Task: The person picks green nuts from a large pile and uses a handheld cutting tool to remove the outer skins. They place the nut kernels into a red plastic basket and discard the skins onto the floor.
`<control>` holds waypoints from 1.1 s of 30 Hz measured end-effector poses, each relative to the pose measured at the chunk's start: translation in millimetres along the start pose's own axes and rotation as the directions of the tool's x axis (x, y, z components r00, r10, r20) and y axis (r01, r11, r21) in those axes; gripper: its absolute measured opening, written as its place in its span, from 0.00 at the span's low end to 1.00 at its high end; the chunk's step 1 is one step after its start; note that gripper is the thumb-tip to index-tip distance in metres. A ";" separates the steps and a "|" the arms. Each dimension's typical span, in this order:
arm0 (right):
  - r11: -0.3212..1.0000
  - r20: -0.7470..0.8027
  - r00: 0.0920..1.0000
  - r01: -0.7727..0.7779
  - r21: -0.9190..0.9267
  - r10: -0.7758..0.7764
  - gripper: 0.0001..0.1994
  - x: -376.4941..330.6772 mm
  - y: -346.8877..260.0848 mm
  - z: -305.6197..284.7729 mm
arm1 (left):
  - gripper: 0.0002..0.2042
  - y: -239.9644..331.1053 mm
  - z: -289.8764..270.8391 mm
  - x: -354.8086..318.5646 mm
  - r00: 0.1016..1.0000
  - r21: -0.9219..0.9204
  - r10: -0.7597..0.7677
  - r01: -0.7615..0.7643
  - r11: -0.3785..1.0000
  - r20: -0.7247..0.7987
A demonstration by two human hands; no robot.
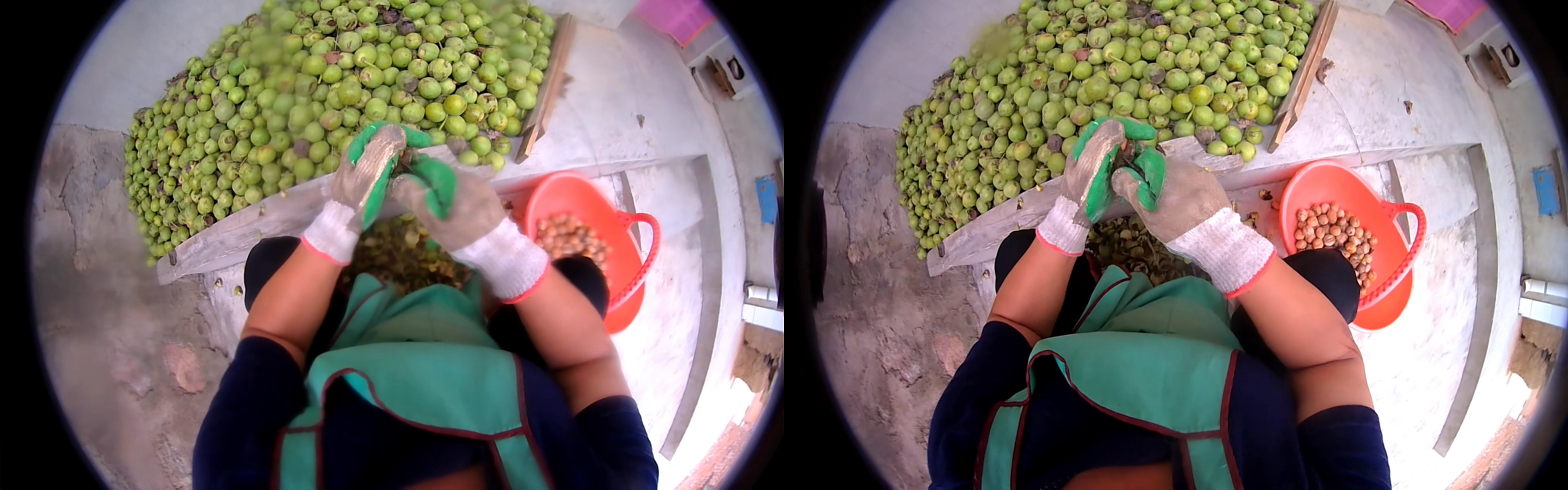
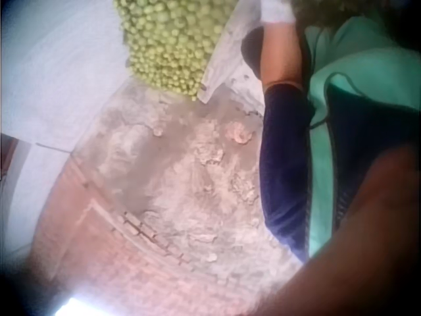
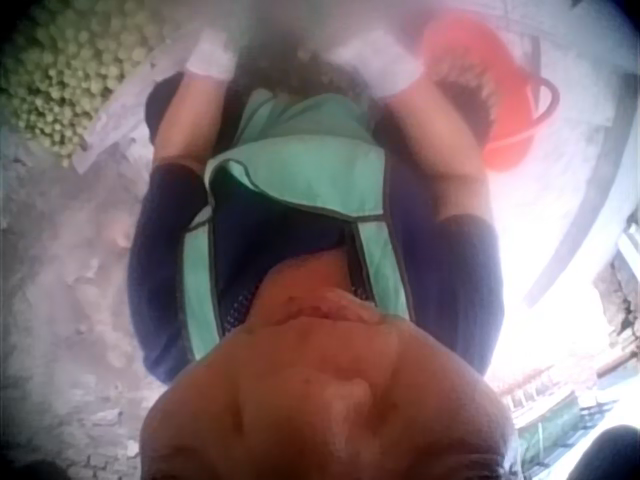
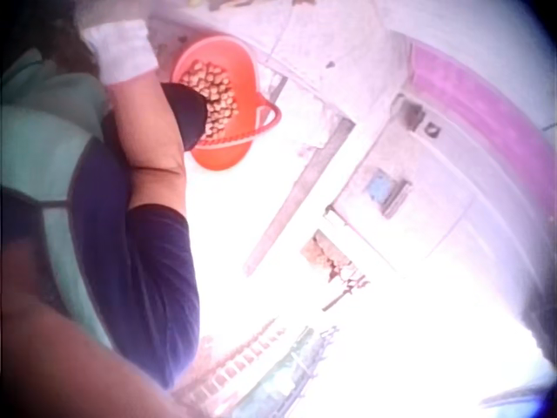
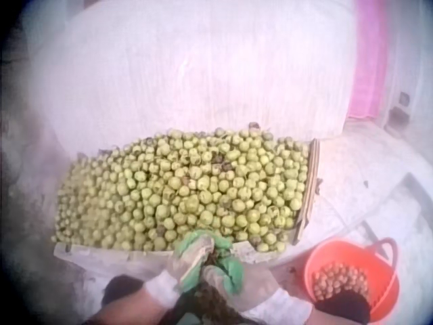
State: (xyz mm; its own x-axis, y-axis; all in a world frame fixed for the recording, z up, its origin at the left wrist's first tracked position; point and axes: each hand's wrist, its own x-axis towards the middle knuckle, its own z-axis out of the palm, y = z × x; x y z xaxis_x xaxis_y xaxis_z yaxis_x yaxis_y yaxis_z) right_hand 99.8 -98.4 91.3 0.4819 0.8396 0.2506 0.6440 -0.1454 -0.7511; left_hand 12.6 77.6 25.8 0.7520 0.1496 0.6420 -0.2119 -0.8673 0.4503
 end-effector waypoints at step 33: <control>0.989 0.276 0.954 -0.089 -0.114 0.118 0.23 2.7 17.3 -5.7 | 0.19 19.2 -2.0 6.0 0.747 -0.674 -0.531 0.632 0.382 0.399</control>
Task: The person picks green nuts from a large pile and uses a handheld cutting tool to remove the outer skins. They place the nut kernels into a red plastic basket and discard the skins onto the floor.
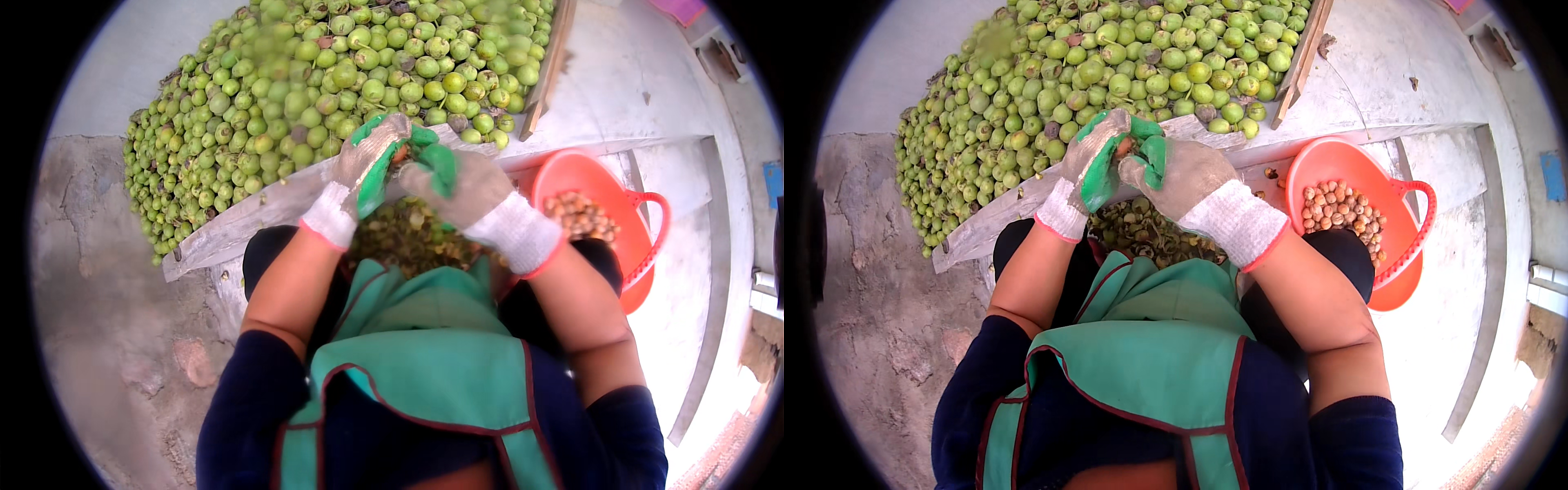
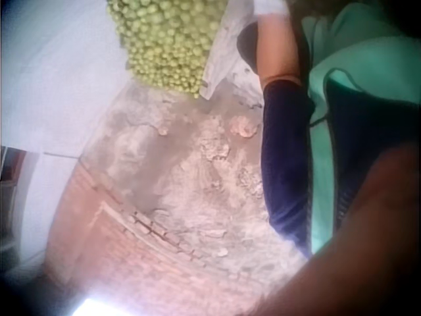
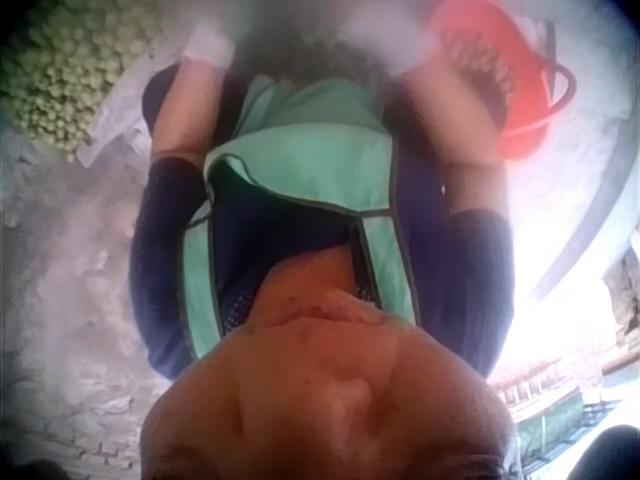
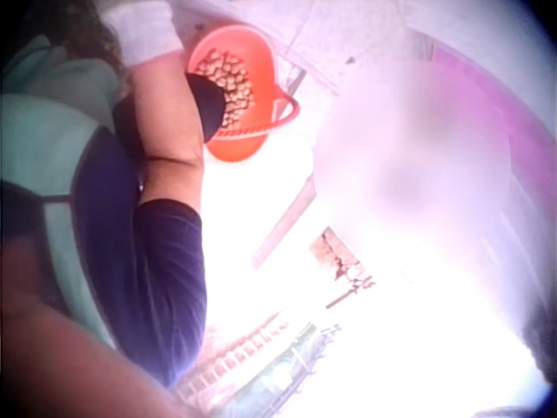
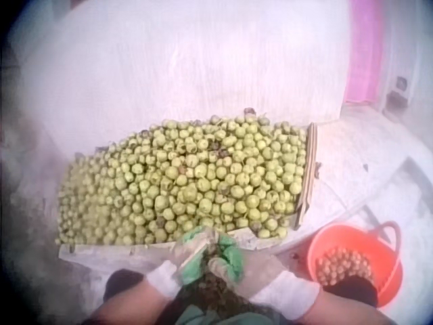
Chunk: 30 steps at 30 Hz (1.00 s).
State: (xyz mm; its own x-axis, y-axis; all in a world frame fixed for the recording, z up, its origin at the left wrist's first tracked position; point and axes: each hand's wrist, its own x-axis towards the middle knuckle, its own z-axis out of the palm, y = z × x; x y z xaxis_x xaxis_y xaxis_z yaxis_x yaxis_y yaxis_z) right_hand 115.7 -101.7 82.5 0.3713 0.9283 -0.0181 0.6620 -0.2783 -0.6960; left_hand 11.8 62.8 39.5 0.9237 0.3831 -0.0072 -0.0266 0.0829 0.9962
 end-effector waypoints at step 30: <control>0.976 -0.309 0.949 0.013 0.217 0.056 0.30 4.2 8.9 4.2 | 0.35 -5.5 14.3 -10.4 0.998 0.079 0.001 0.004 0.997 -0.056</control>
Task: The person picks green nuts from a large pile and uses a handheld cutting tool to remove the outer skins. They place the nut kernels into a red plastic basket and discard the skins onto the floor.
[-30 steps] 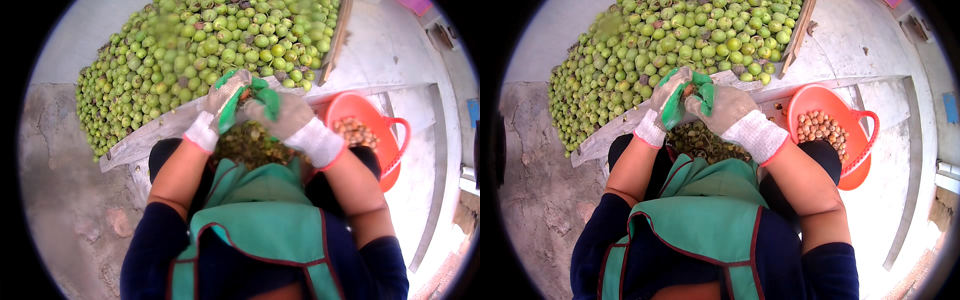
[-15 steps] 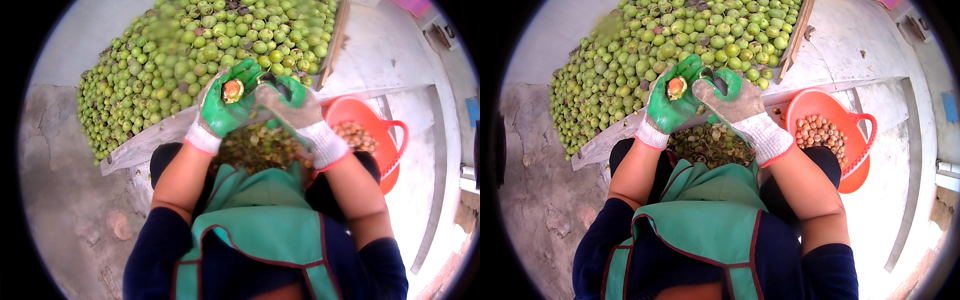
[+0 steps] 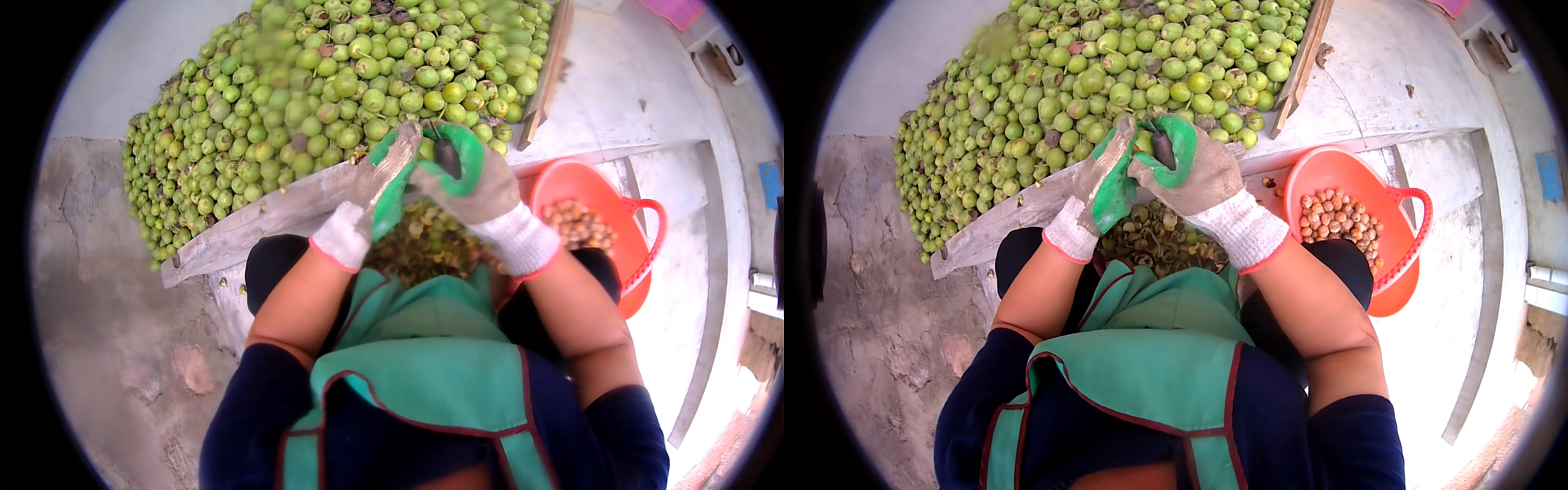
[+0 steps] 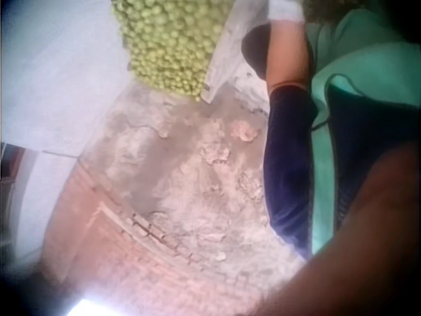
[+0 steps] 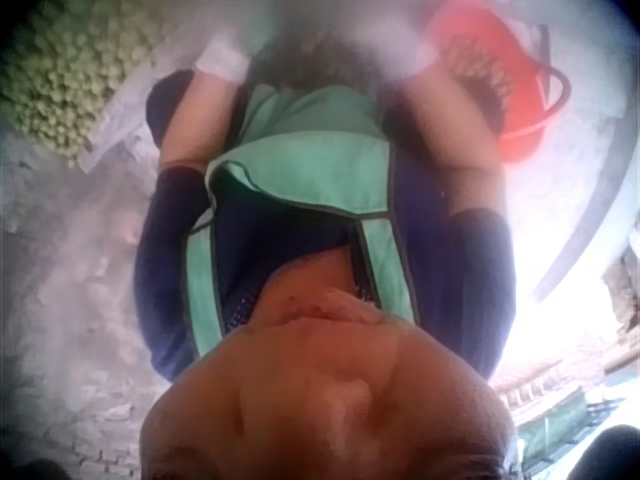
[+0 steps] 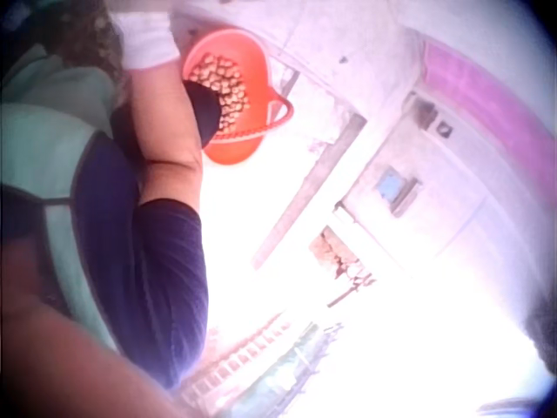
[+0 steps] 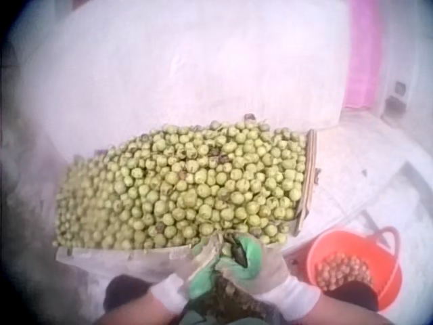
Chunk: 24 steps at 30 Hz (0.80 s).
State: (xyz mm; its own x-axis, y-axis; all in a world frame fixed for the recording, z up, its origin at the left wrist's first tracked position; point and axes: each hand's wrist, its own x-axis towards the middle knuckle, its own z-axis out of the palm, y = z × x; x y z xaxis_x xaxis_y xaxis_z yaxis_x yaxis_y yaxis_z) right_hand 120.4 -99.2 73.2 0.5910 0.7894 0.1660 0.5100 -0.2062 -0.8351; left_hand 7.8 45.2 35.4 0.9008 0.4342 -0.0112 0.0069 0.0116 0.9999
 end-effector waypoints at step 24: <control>0.978 -0.078 0.993 0.070 -0.194 -0.086 0.19 8.5 -8.2 -37.4 | 0.26 4.9 -21.1 17.6 0.946 -0.802 -0.002 0.275 0.530 0.323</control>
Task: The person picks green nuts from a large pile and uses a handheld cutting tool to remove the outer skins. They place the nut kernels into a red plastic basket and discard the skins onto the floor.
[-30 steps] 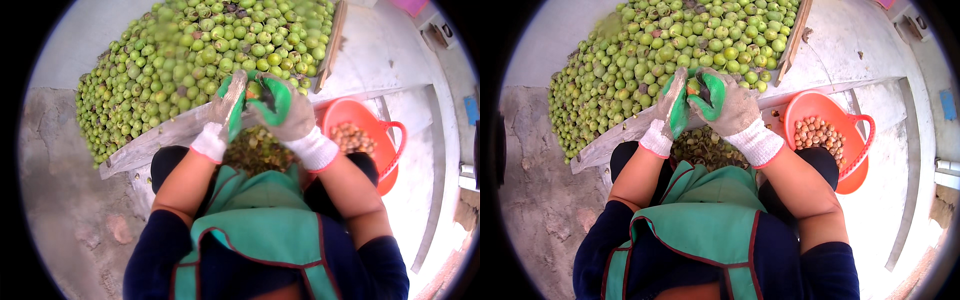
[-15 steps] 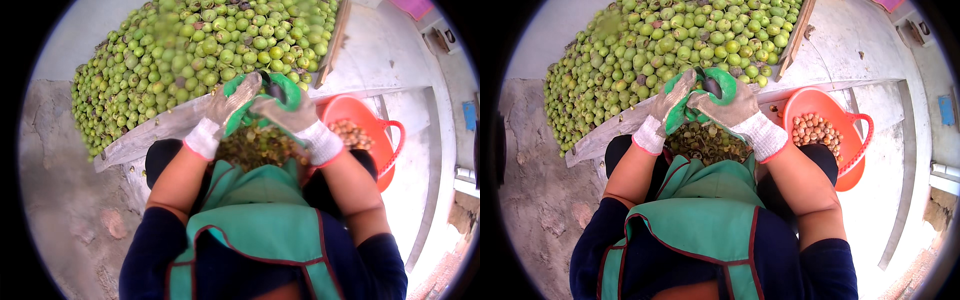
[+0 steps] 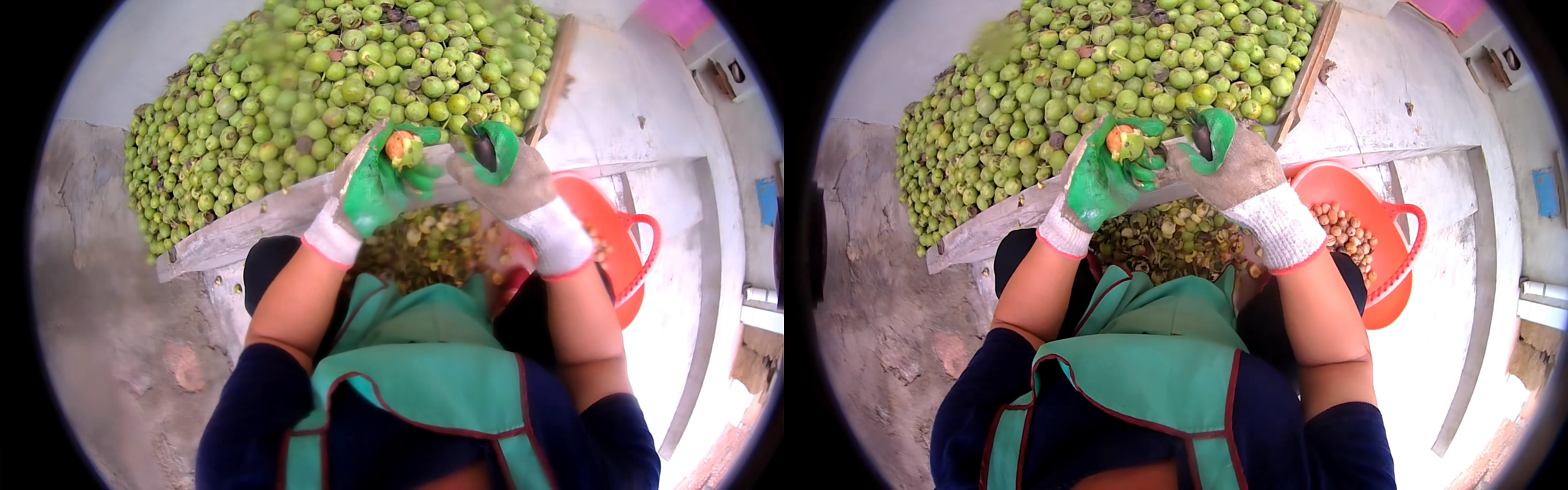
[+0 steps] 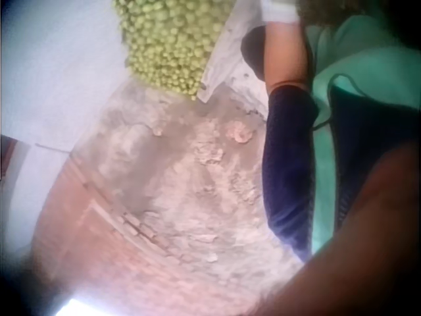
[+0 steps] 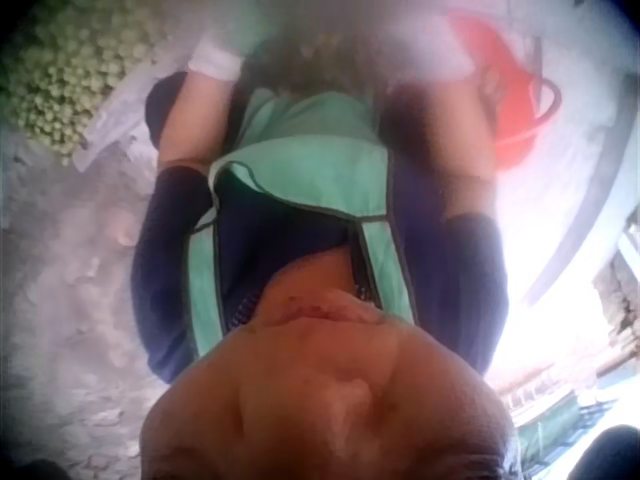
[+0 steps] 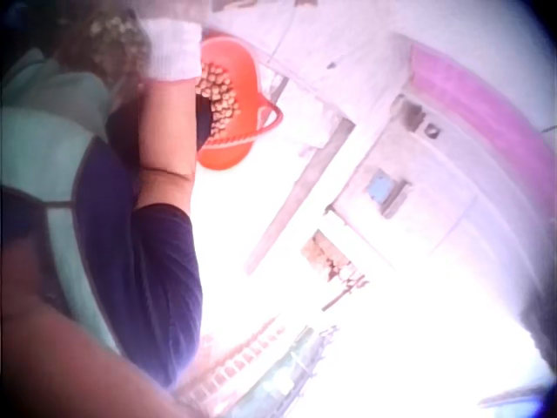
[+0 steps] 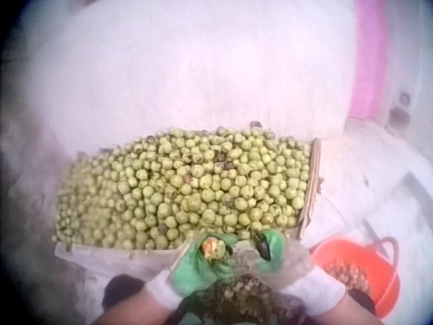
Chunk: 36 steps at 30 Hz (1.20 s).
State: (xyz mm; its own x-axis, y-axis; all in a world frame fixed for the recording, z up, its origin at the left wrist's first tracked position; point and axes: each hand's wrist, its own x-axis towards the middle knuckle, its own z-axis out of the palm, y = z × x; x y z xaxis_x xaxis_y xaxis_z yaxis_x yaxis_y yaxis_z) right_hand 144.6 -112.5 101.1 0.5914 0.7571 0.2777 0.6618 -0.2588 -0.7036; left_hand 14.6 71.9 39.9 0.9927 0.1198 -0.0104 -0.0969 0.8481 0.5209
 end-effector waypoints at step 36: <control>0.980 0.062 0.991 0.109 0.167 -0.121 0.17 -25.0 7.0 12.9 | 0.27 -2.0 21.6 8.1 0.933 0.074 -0.007 0.036 0.997 -0.359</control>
State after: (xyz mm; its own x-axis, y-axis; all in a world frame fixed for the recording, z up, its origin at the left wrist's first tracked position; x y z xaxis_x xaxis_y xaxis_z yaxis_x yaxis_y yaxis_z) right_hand 128.6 -125.5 80.7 0.4777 0.8182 0.3199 0.6360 -0.0708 -0.7685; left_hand 24.4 60.0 57.2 0.9016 0.2914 -0.3198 -0.0559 0.8114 0.5818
